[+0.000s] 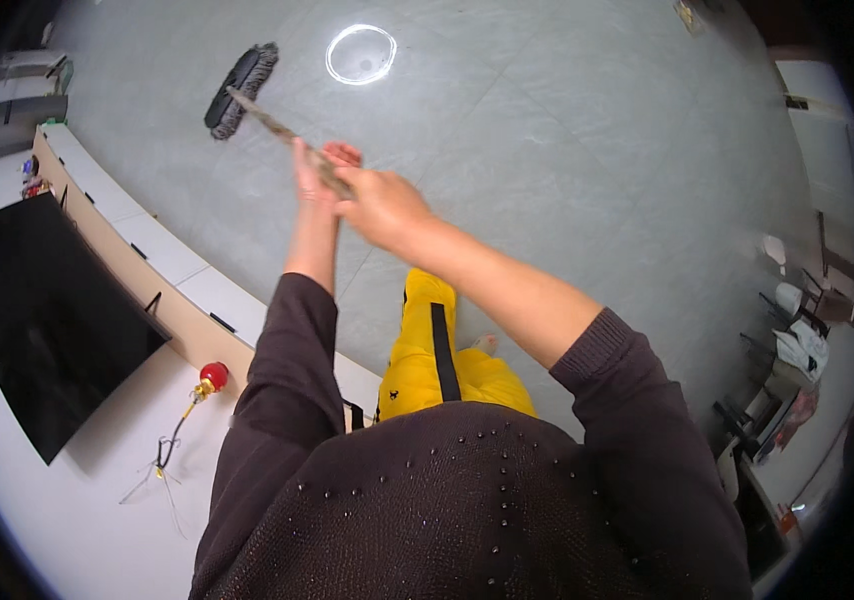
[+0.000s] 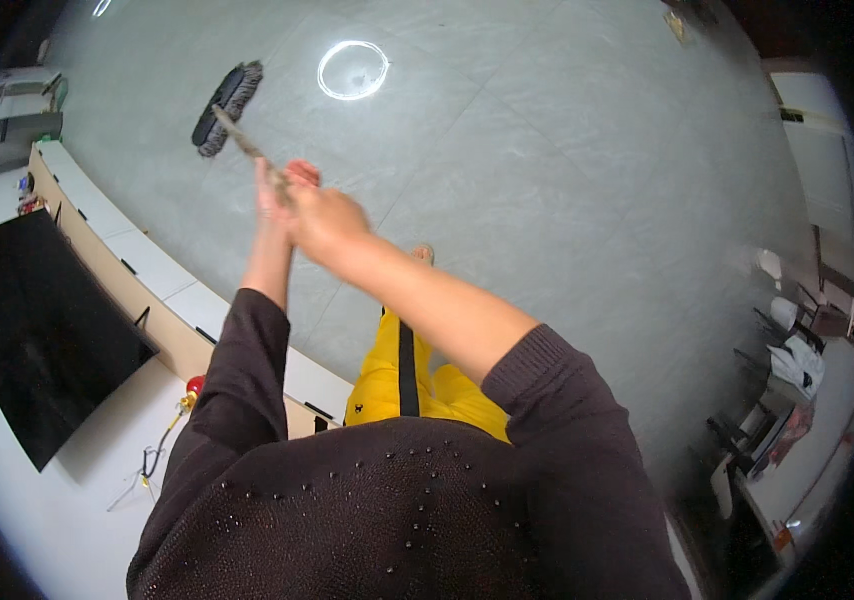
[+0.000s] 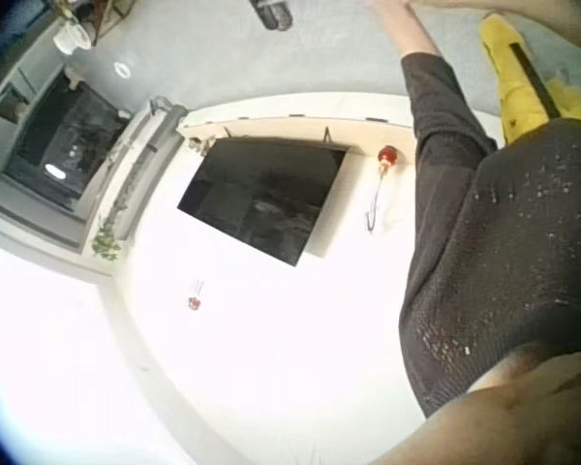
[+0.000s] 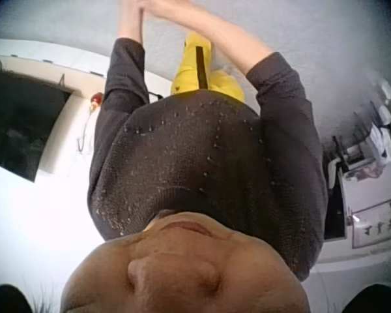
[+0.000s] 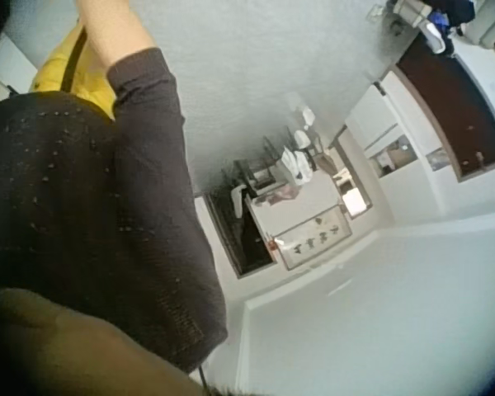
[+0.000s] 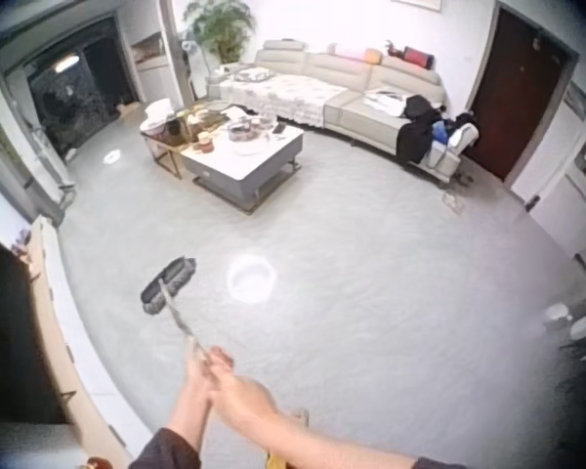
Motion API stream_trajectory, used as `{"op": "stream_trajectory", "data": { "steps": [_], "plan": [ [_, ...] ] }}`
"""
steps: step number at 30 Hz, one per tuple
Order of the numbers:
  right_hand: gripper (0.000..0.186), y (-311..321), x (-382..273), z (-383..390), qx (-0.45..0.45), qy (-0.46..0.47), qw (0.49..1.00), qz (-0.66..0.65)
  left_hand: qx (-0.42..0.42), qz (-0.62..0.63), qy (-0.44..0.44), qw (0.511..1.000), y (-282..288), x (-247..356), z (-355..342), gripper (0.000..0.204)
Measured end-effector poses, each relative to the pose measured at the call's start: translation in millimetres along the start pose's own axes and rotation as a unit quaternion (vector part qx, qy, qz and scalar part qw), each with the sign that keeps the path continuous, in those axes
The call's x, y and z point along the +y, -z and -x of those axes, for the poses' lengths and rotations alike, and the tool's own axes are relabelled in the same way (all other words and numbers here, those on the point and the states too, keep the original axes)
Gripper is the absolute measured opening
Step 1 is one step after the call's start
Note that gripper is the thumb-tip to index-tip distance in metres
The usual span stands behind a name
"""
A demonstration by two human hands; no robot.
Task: The person sweeps the tiled floor with a long-handled broom, moving from the kitchen area into the living room. They gather debris into a small white bucket and continue sweeping around furniture.
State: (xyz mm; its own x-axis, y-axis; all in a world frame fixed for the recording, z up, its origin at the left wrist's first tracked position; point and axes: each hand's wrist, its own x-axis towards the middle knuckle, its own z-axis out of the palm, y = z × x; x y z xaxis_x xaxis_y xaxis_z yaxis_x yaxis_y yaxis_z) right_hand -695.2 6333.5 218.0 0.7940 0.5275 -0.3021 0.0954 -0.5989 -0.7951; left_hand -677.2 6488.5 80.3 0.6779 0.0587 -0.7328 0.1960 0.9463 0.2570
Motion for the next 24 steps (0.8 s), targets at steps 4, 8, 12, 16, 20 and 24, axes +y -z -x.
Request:
{"op": "stream_trajectory", "data": {
  "steps": [4, 8, 12, 16, 20, 24],
  "plan": [
    [0.049, 38.4, -17.4, 43.8, -0.057, -0.034, 0.996, -0.055, 0.025, 0.073, -0.049, 0.996, -3.9, 44.7, 5.5, 0.055],
    [0.049, 84.1, 59.4, 159.2, -0.007, -0.060, 0.995, -0.077, 0.097, -0.020, 0.015, 0.995, 11.2, -6.9, -12.7, 0.050],
    [0.048, 119.4, 113.9, 277.3, -0.003, -0.139, 0.990, 0.034, 0.168, -0.057, 0.079, 0.981, 33.2, -133.1, -0.8, 0.036],
    [0.048, 143.2, 153.1, 405.7, 0.060, -0.168, 0.979, 0.102, 0.165, -0.050, 0.193, 0.966, 42.6, -283.6, 41.7, 0.037],
    [0.049, 190.0, 150.5, 518.6, 0.080, -0.243, 0.948, 0.188, 0.144, -0.026, 0.308, 0.940, 11.8, -416.7, 113.9, 0.034],
    [0.049, 221.7, 145.6, 612.2, 0.107, -0.334, 0.920, 0.176, 0.142, -0.077, 0.373, 0.914, -13.3, -526.0, 164.3, 0.026]
  ]
}}
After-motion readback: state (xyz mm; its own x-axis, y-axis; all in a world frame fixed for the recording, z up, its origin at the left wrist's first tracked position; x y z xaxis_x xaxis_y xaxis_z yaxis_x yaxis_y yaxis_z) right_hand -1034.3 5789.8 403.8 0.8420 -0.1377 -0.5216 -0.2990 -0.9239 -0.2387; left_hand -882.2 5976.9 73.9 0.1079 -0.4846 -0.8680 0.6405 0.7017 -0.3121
